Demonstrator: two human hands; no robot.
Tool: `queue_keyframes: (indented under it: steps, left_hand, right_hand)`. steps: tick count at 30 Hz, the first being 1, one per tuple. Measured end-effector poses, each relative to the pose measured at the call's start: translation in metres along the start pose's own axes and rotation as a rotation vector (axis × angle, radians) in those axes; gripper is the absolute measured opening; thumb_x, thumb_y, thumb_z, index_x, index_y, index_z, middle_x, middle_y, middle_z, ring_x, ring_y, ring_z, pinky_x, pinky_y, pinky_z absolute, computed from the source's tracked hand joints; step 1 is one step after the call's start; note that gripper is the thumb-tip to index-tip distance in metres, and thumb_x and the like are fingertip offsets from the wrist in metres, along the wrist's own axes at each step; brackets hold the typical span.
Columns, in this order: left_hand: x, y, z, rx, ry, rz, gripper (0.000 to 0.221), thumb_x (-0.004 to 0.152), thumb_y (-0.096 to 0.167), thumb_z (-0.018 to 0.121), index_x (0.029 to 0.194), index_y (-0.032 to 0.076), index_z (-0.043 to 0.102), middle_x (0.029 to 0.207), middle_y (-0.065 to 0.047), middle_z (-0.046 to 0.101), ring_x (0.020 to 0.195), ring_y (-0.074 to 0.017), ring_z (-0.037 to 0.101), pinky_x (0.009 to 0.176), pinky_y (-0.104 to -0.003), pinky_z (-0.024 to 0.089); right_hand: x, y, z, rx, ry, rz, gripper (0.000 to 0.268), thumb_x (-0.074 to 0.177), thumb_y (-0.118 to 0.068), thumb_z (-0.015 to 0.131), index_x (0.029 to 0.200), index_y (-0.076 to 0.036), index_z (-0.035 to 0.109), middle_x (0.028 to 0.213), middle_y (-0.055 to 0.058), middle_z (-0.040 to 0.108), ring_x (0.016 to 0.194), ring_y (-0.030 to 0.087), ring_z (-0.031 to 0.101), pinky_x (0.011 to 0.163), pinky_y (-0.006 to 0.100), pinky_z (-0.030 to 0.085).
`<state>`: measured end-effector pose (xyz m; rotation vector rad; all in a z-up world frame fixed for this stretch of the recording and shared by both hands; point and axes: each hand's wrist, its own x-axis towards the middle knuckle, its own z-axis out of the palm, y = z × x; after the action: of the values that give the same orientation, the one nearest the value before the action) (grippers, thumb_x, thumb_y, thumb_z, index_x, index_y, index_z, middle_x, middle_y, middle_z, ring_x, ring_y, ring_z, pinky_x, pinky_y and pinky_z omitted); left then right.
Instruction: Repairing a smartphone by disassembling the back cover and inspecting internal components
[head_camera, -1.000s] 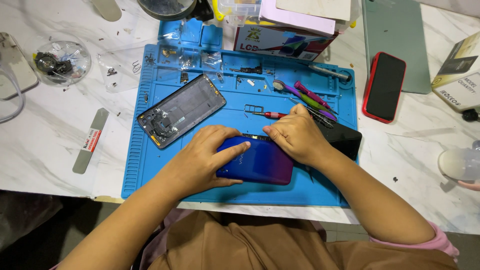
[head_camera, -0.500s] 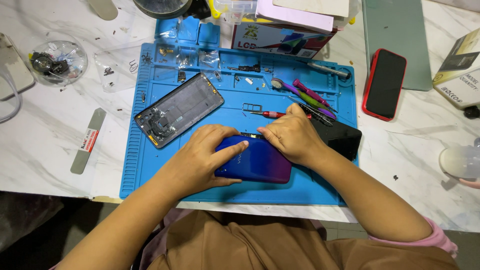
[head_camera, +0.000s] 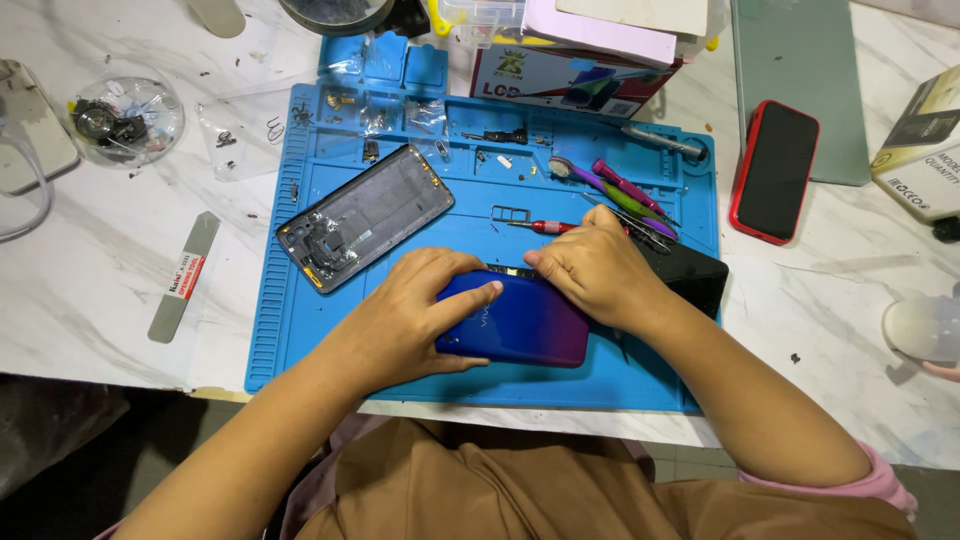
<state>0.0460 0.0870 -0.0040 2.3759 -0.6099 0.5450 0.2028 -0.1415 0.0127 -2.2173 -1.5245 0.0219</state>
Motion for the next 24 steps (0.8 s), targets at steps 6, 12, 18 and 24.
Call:
queue_keyframes:
  steps: [6, 12, 18, 24]
  left_hand:
    - [0.0, 0.0, 0.001, 0.003, 0.004, -0.002, 0.067, 0.073, 0.045, 0.091, 0.127, 0.012, 0.069, 0.126, -0.014, 0.063, 0.117, -0.0376, 0.062, 0.103, -0.052, 0.049]
    - [0.001, 0.0, 0.001, -0.026, -0.002, -0.014, 0.067, 0.073, 0.042, 0.092, 0.127, 0.011, 0.069, 0.125, -0.015, 0.063, 0.117, -0.0385, 0.062, 0.104, -0.053, 0.048]
    - [0.002, 0.0, 0.001, -0.03, 0.004, -0.013, 0.067, 0.073, 0.042, 0.092, 0.128, 0.011, 0.069, 0.126, -0.015, 0.063, 0.117, -0.0384, 0.062, 0.104, -0.053, 0.048]
    - [0.001, 0.0, 0.002, -0.039, 0.019, -0.011, 0.066, 0.074, 0.043, 0.091, 0.128, 0.012, 0.069, 0.127, -0.015, 0.063, 0.117, -0.0383, 0.062, 0.104, -0.052, 0.048]
  right_hand:
    - [0.007, -0.009, 0.006, 0.003, -0.02, 0.005, 0.055, 0.113, -0.036, 0.042, 0.061, -0.018, 0.048, 0.054, -0.002, 0.055, 0.059, 0.021, 0.059, 0.075, 0.036, 0.035]
    - [0.015, -0.018, 0.022, 0.037, 0.055, -0.008, 0.056, 0.112, -0.035, 0.042, 0.059, -0.018, 0.046, 0.052, -0.002, 0.051, 0.056, 0.021, 0.056, 0.075, 0.035, 0.034]
    - [0.017, -0.019, 0.026, 0.034, 0.076, -0.014, 0.058, 0.112, -0.034, 0.043, 0.056, -0.018, 0.045, 0.049, -0.003, 0.051, 0.052, 0.021, 0.053, 0.074, 0.035, 0.035]
    - [0.016, -0.019, 0.027, 0.048, 0.1, -0.011, 0.058, 0.112, -0.033, 0.044, 0.056, -0.017, 0.045, 0.049, 0.0, 0.05, 0.052, 0.023, 0.053, 0.073, 0.035, 0.035]
